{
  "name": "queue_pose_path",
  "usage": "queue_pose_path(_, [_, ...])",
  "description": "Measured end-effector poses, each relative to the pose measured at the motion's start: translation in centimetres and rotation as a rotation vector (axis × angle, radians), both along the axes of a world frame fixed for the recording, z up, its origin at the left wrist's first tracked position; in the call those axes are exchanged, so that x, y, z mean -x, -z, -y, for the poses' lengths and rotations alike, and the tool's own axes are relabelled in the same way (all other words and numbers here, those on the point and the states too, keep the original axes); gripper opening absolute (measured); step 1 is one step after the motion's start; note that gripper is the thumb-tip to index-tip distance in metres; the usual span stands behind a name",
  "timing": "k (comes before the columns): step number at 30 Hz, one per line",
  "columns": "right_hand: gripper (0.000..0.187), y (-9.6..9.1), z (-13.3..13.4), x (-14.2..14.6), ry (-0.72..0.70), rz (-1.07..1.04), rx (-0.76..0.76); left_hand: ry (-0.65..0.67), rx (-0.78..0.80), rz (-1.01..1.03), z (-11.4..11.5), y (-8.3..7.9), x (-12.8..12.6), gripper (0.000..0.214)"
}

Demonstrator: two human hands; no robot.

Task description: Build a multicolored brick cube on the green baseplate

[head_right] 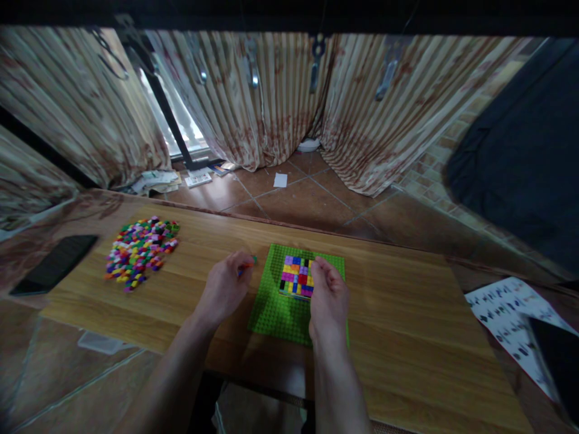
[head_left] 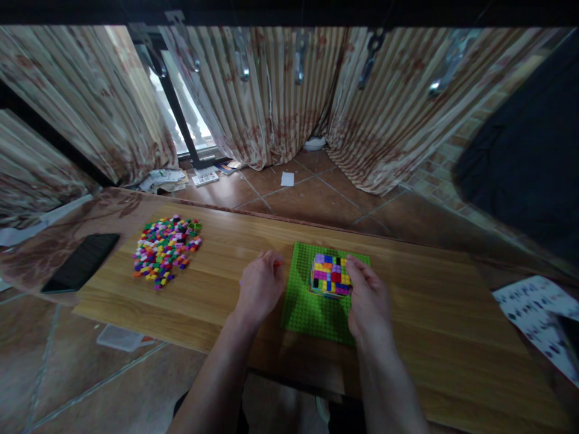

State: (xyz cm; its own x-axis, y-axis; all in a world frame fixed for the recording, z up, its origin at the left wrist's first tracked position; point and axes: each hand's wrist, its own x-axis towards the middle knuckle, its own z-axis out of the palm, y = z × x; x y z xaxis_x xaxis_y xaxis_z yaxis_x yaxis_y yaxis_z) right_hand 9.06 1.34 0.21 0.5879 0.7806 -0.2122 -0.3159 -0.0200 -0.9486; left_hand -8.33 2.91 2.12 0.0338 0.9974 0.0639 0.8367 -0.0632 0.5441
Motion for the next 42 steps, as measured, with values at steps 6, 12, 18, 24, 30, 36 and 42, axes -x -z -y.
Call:
queue_pose_path(6, [0.032, -0.01, 0.0, 0.0, 0.006, -0.031, 0.012, 0.013, -0.036, 0.067, -0.09, 0.08, -0.04, 0.02])
queue_pose_path(12, [0.032, 0.03, 0.03, 0.02, 0.005, -0.018, 0.014, 0.026, -0.035, 0.131, -0.04, 0.12, -0.14, 0.02])
queue_pose_path(18, [0.032, 0.03, 0.0, 0.01, -0.001, -0.009, 0.013, 0.037, -0.03, 0.186, 0.03, 0.04, -0.26, 0.02])
queue_pose_path(24, [0.034, 0.12, -0.04, 0.02, 0.009, -0.003, 0.008, 0.029, -0.032, 0.193, 0.07, 0.05, -0.36, 0.02])
queue_pose_path(30, [0.034, -0.01, 0.04, 0.02, -0.002, -0.019, 0.017, 0.038, -0.035, 0.188, 0.01, 0.19, -0.42, 0.021])
queue_pose_path(36, [0.032, 0.16, 0.01, 0.0, 0.004, 0.005, 0.003, 0.041, -0.025, 0.191, 0.17, -0.05, -0.5, 0.021])
queue_pose_path(42, [0.034, 0.22, -0.04, 0.04, -0.001, 0.01, 0.012, 0.046, -0.03, 0.2, 0.19, -0.1, -0.51, 0.021])
